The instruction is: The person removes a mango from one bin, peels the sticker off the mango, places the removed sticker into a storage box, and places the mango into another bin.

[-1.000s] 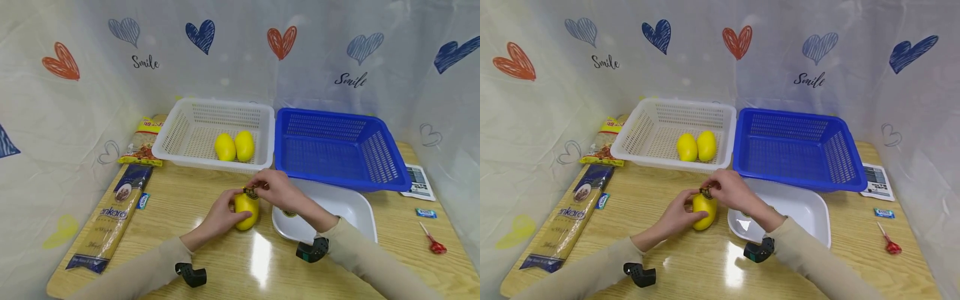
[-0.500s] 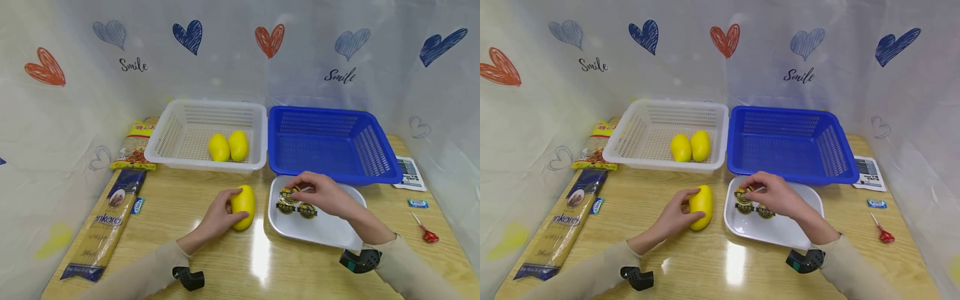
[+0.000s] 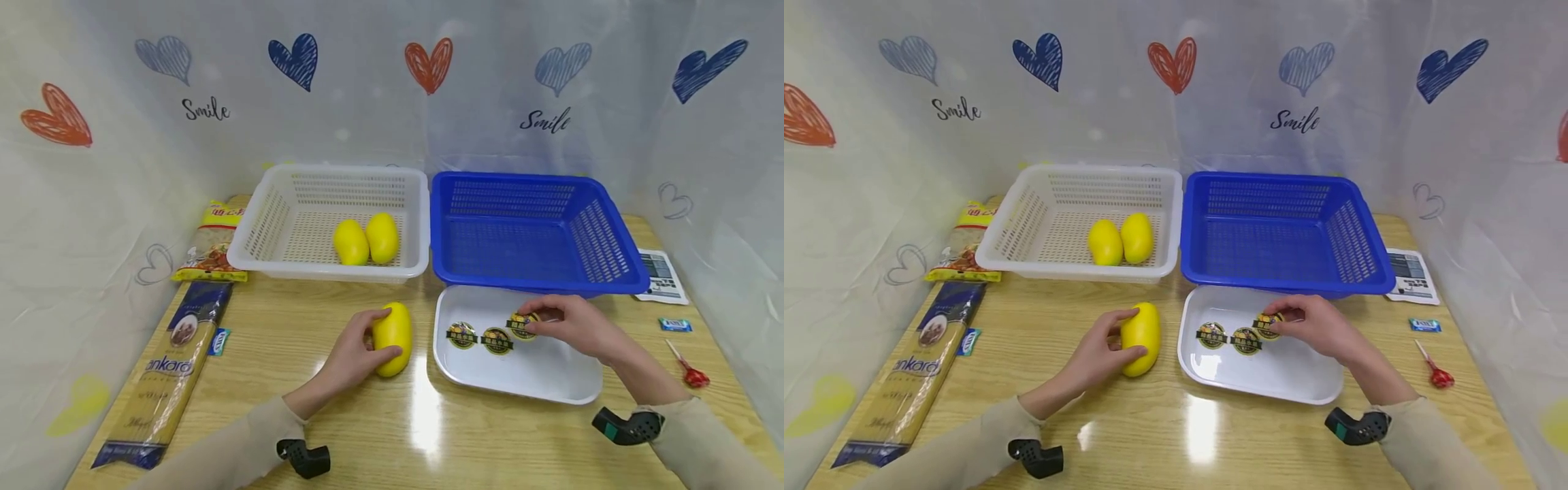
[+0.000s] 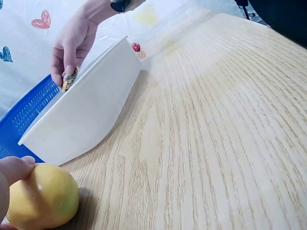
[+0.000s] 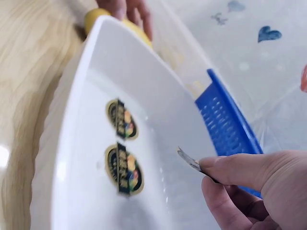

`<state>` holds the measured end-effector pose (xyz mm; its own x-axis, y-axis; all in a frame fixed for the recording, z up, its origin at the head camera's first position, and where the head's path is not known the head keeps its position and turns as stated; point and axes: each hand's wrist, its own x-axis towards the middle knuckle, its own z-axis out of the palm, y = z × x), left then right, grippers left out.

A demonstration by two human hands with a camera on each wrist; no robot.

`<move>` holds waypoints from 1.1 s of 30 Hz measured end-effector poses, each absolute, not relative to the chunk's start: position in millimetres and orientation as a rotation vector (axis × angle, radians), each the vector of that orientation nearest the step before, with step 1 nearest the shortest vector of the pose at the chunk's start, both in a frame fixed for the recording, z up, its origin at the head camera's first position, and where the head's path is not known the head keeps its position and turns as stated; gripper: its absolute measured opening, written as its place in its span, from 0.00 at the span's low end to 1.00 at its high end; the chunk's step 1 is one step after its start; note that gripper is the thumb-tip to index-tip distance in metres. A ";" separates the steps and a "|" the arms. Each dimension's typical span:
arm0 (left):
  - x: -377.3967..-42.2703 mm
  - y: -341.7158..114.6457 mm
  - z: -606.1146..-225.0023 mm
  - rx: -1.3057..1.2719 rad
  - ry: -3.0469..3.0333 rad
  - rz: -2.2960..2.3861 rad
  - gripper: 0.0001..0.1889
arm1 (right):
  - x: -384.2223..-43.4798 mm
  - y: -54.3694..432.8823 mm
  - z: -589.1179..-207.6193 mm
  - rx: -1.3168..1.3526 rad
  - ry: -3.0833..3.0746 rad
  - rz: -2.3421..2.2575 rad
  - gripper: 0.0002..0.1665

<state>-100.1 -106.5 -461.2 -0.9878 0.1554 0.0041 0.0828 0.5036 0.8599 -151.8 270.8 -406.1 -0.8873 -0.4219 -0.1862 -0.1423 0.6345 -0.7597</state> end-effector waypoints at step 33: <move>-100.8 -108.3 -459.6 0.224 2.628 1.522 0.33 | -167.2 273.9 -432.2 -0.486 2.537 -0.878 0.09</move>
<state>-100.8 -108.3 -459.6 -0.9845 0.1752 -0.0098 0.0787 0.4909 0.8677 -167.2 273.9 -432.2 -0.8549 -0.4469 -0.2635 -0.1883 0.7406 -0.6450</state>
